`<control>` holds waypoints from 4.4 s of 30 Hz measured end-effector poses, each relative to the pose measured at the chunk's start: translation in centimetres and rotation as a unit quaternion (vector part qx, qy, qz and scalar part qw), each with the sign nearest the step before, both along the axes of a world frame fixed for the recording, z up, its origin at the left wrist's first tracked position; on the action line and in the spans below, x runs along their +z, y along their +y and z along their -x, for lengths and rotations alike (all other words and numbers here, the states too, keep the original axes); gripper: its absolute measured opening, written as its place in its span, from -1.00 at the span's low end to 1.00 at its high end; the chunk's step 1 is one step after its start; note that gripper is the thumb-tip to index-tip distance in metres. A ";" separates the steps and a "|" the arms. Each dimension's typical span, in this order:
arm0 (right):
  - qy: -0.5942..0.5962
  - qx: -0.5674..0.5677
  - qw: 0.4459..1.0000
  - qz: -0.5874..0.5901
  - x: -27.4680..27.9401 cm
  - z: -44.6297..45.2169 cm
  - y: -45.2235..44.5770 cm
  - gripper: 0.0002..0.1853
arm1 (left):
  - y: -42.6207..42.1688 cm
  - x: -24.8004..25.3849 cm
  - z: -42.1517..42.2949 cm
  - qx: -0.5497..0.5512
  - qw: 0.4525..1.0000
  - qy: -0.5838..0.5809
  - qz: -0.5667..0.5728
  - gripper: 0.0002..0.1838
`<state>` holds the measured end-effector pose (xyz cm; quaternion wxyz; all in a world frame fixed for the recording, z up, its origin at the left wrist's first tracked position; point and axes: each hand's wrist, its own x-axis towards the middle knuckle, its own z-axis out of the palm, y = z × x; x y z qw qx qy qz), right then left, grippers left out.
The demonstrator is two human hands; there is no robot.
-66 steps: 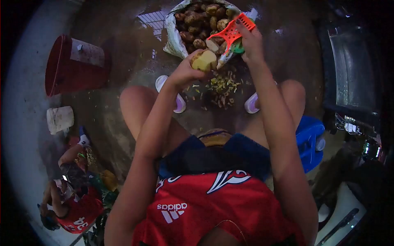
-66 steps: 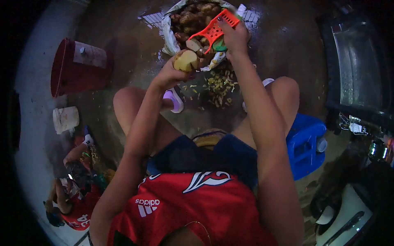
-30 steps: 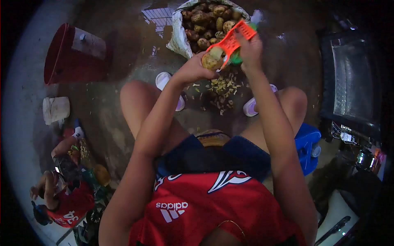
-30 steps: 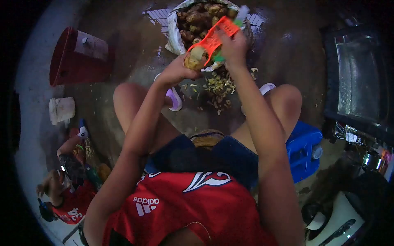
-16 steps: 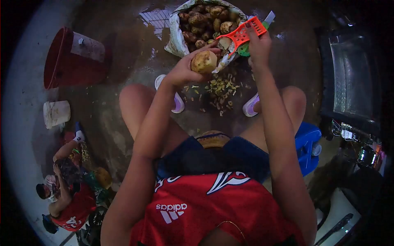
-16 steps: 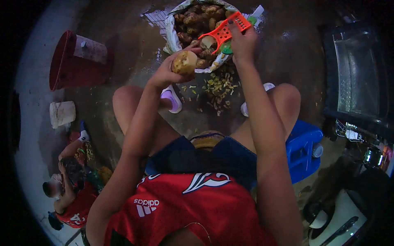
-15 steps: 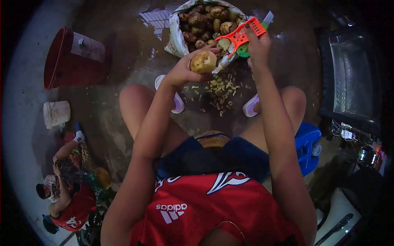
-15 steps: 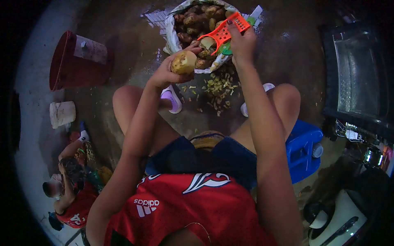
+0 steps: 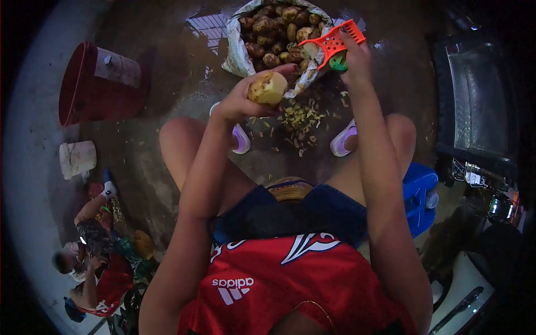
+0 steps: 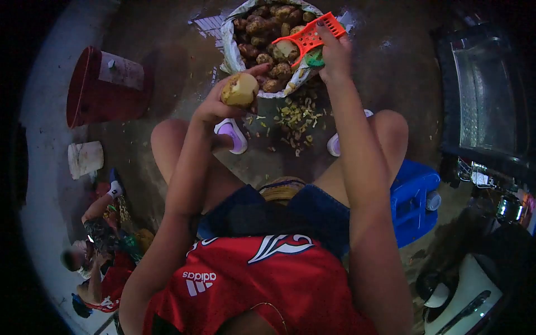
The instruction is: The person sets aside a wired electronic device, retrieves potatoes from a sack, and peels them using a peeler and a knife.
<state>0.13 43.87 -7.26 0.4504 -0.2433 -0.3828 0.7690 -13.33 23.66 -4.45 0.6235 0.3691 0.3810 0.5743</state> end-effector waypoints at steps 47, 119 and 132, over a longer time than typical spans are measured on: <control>-0.105 0.070 0.975 -0.183 1.2 0.6 -4.6 -0.72 | 1.4 -2.3 -1.3 0.038 0.979 0.144 0.141 -0.38; -0.100 0.004 0.995 -0.023 -1.7 0.5 -0.1 -0.75 | 0.3 -1.8 -1.3 0.118 0.925 0.352 0.084 -0.30; -0.034 0.070 0.997 -0.019 0.7 0.8 -3.7 -0.76 | 1.3 -2.1 -2.0 0.160 0.968 0.153 0.121 -0.30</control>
